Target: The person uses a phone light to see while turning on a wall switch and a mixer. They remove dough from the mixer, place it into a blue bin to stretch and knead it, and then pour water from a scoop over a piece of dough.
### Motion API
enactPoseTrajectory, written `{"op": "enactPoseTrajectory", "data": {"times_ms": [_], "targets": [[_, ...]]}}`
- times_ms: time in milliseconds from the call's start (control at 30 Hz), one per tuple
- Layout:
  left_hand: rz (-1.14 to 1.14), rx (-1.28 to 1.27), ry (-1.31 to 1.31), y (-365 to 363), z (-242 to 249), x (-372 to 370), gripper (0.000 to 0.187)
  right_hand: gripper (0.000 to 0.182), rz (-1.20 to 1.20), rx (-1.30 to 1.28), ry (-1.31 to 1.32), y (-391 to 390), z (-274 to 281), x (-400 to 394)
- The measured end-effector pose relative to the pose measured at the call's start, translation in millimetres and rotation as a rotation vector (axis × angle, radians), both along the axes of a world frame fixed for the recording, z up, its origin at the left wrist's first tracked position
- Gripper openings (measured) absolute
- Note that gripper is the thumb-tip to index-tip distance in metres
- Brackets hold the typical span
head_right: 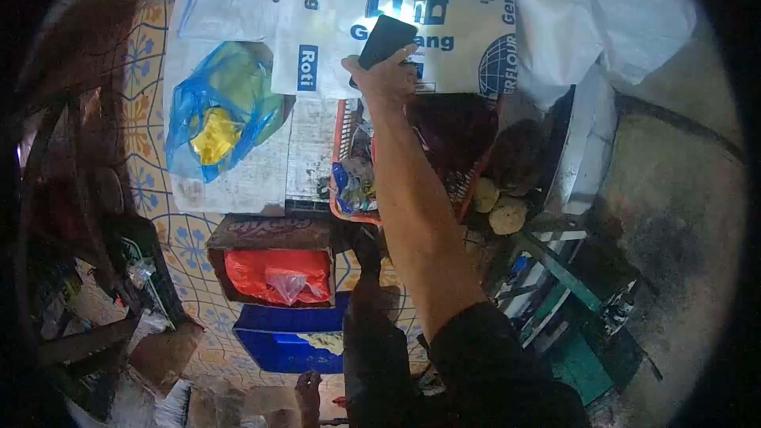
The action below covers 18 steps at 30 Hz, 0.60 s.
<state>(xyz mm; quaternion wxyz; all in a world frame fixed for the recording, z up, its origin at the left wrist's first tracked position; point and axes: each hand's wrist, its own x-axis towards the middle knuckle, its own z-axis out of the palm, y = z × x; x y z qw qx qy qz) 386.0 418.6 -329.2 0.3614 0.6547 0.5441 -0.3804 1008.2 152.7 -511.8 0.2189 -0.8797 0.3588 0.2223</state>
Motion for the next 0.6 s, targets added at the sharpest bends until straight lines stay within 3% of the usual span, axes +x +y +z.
{"op": "enactPoseTrajectory", "data": {"times_ms": [100, 133, 267, 367, 533, 567, 600], "targets": [[-0.084, 0.03, 0.154, -11, 8, 23, 0.028, 0.132, 0.025, -0.103, 0.061, 4, 2, -3], [-0.13, 0.053, 0.09, -9, 5, 4, 0.029, 0.129, 0.042, -0.176, -0.005, 6, -6, -5], [0.067, 0.01, -0.029, -11, -1, -14, 0.028, 0.129, -0.016, -0.137, 0.132, 1, -6, 7], [0.091, -0.015, -0.049, -18, -11, -11, 0.026, 0.128, 0.038, -0.032, 0.136, -16, 6, 5], [0.07, -0.074, -0.032, -21, 6, 9, 0.021, 0.132, -0.014, 0.3, -0.242, -37, 17, -21], [0.031, -0.075, -0.015, -23, 10, 19, 0.021, 0.133, -0.118, 0.572, -0.322, -44, 22, -35], [-0.016, -0.078, 0.001, -24, 15, 30, 0.021, 0.133, -0.139, 0.592, -0.157, -46, 65, -42]]}}
